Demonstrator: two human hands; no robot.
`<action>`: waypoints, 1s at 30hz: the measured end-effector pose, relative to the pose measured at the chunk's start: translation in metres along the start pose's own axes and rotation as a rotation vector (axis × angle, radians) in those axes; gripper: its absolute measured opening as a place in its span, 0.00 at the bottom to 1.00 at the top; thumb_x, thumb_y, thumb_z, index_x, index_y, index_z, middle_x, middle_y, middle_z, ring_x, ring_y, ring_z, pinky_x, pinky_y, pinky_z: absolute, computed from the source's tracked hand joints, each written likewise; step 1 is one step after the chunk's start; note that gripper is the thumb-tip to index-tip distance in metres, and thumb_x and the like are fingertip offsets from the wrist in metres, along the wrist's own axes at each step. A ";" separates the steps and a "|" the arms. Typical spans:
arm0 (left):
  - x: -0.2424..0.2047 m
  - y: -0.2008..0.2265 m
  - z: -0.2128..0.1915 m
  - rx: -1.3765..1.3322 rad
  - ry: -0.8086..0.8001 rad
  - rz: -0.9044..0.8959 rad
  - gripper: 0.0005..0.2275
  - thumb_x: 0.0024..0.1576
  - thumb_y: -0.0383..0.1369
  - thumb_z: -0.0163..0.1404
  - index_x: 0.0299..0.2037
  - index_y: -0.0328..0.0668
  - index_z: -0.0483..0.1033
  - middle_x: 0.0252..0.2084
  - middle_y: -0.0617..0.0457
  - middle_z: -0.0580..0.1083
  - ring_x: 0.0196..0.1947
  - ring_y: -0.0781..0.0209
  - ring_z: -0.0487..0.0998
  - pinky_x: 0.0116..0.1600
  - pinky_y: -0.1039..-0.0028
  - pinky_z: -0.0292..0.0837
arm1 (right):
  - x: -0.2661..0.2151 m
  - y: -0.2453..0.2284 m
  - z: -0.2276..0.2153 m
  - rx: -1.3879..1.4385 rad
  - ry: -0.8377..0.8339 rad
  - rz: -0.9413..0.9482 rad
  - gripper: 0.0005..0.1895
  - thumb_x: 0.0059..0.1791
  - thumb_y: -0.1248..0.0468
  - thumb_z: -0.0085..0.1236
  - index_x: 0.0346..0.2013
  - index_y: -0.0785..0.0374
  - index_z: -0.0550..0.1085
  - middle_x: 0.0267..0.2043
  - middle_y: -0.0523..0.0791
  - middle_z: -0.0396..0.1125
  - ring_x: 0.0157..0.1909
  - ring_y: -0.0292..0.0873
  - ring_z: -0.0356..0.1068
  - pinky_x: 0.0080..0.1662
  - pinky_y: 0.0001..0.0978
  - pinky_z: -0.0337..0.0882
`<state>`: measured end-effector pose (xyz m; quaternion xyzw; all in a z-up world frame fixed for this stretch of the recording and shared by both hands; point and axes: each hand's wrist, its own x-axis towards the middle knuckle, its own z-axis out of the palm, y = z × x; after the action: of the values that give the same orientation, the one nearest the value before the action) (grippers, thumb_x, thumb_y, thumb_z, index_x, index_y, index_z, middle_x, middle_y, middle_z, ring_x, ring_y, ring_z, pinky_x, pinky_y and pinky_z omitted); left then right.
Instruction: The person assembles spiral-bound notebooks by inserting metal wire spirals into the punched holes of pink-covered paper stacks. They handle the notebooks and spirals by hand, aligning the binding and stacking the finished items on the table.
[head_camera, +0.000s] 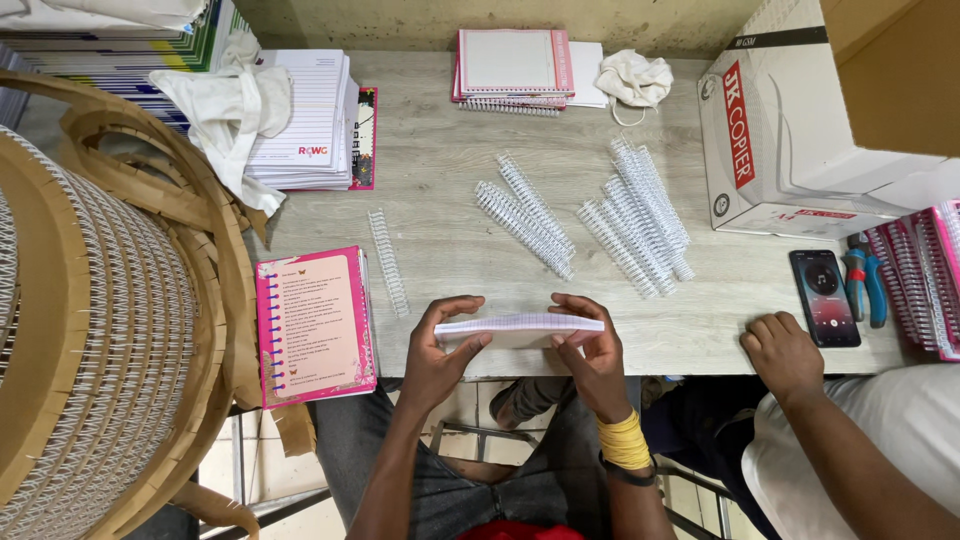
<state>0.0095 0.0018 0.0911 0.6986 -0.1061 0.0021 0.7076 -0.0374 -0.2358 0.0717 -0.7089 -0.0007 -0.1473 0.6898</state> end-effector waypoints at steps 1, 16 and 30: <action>0.000 -0.005 0.008 0.000 0.000 0.004 0.21 0.53 0.31 0.71 0.56 0.40 0.80 0.55 0.48 0.83 0.58 0.50 0.83 0.67 0.55 0.71 | -0.003 0.013 0.001 0.000 0.000 -0.004 0.30 0.51 0.72 0.64 0.67 0.69 0.68 0.65 0.56 0.70 0.67 0.55 0.72 0.64 0.52 0.69; 0.020 0.022 -0.013 0.179 -0.168 0.136 0.22 0.66 0.30 0.53 0.72 0.44 0.72 0.65 0.43 0.78 0.66 0.41 0.75 0.66 0.49 0.75 | 0.013 0.019 -0.011 -0.094 0.024 0.096 0.18 0.59 0.63 0.54 0.64 0.59 0.79 0.47 0.49 0.80 0.45 0.36 0.74 0.46 0.38 0.81; 0.004 -0.009 -0.005 -0.021 -0.015 -0.013 0.31 0.55 0.29 0.68 0.70 0.38 0.70 0.59 0.44 0.80 0.64 0.51 0.78 0.71 0.53 0.67 | 0.010 -0.003 -0.006 -0.064 0.017 -0.068 0.31 0.52 0.65 0.67 0.67 0.72 0.67 0.62 0.58 0.73 0.62 0.53 0.75 0.60 0.47 0.74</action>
<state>0.0159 0.0056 0.0827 0.6918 -0.1070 -0.0088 0.7141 -0.0294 -0.2433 0.0769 -0.7288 -0.0141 -0.1767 0.6614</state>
